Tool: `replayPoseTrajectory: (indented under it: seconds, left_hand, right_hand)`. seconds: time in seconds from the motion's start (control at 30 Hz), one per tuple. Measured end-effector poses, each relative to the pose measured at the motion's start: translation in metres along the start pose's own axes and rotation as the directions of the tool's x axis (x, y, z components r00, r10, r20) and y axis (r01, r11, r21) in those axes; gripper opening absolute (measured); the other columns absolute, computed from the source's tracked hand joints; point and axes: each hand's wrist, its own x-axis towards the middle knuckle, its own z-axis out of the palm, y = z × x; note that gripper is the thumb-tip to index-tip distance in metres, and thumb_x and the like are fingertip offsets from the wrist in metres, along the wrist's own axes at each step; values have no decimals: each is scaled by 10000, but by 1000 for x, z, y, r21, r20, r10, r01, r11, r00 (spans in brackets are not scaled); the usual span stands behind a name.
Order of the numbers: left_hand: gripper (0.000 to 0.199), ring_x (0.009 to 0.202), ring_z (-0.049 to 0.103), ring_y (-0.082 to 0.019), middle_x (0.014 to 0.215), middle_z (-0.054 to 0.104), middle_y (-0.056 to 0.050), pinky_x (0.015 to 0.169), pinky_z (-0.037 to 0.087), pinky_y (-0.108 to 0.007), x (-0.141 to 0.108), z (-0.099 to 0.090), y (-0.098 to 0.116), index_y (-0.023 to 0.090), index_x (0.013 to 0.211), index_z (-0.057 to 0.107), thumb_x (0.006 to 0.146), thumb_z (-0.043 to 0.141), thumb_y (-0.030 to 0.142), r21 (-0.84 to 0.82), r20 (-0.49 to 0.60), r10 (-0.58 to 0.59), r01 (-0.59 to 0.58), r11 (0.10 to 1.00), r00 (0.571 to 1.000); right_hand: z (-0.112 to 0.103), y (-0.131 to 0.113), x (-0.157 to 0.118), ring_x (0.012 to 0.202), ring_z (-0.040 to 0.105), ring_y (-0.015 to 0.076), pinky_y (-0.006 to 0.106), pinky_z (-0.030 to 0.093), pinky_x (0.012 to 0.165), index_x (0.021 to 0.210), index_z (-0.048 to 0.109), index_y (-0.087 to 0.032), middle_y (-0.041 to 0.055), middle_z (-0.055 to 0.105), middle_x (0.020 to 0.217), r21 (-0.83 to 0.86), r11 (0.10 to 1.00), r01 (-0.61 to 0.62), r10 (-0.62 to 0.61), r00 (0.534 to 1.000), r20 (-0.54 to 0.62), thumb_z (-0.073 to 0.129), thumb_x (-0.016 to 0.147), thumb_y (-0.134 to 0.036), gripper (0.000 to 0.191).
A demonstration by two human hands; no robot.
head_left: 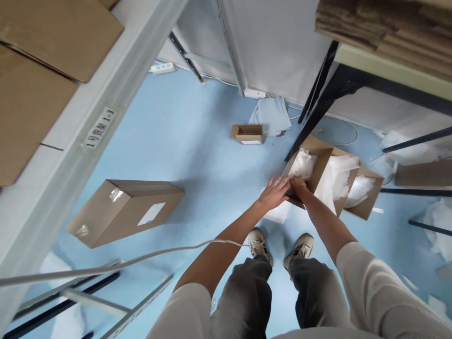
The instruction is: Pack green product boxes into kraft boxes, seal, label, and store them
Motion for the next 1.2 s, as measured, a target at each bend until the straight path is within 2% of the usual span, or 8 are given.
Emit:
replayPoseTrajectory:
  seconds: [0.1,0.2,0.33,0.6,0.7,0.83,0.97,1.2]
  left_hand:
    - [574,1630,360,-368,1794,344,-142,1334,263,-585,-2,-12,13,245,1604,532,1051,620,371,-16,6,-24,25,1000,1000]
    - [603,1626,359,-367,1786,354,-147,1324,275,-588,-7,-32,29,266,1615,513,1033,636,362,-43,-13,-54,53,998,998]
    - [555,1615,368,-360,1779,364,-147,1314,289,-596,-16,-67,48,265,1593,530,1046,590,339,-74,-22,-111,109,991,994]
    - [484,1602,376,-367,1744,418,-156,1305,310,-593,-33,-139,89,246,1534,579,1055,557,317,-84,-25,-153,150,985,988]
    - [502,1607,366,-370,1755,400,-152,1307,304,-589,-37,-169,107,248,1550,566,1053,557,317,-79,-25,-152,149,986,988]
    - [518,1606,368,-362,1758,400,-136,1302,311,-588,-42,-212,131,270,1570,546,1054,547,315,-70,-15,-156,154,986,988]
    - [521,1602,379,-364,1752,410,-141,1291,326,-587,-47,-255,151,264,1569,547,1048,541,275,-54,-6,-158,157,986,987]
    - [575,1595,408,-320,1738,430,-122,1290,345,-546,-47,-335,183,290,1572,546,1021,504,134,9,35,-97,96,995,995]
  right_hand:
    - [-31,0,-13,1240,715,374,485,607,998,1351,739,-106,299,723,1318,-49,997,-62,64,996,55,678,975,-175,387]
    - [-68,-2,-35,1237,712,347,437,589,1004,1334,748,-121,267,728,1334,-58,997,-49,54,996,71,598,996,-128,370]
    - [-114,-4,-72,1226,695,308,393,552,1039,1369,723,-130,235,727,1336,-47,999,-19,21,999,35,520,993,-78,430]
    - [-193,-7,-152,1320,585,335,427,532,1071,1418,685,-136,242,663,1394,-13,1000,7,-7,1000,-30,452,976,-42,508]
    - [-225,-9,-184,1326,564,344,447,534,1070,1425,677,-148,234,655,1397,18,1000,5,-4,999,-50,467,967,-39,516]
    - [-267,-15,-227,1316,559,325,401,545,1010,1356,699,-167,210,647,1387,16,1000,4,-3,997,-81,405,1006,-33,475]
    - [-306,-24,-267,1295,560,305,386,528,1040,1322,696,-166,190,649,1359,25,1000,9,-5,991,-136,412,1015,-29,441]
    - [-360,-42,-344,1279,535,301,355,536,968,1265,693,-172,173,648,1307,89,996,-28,49,968,-244,446,997,3,405]
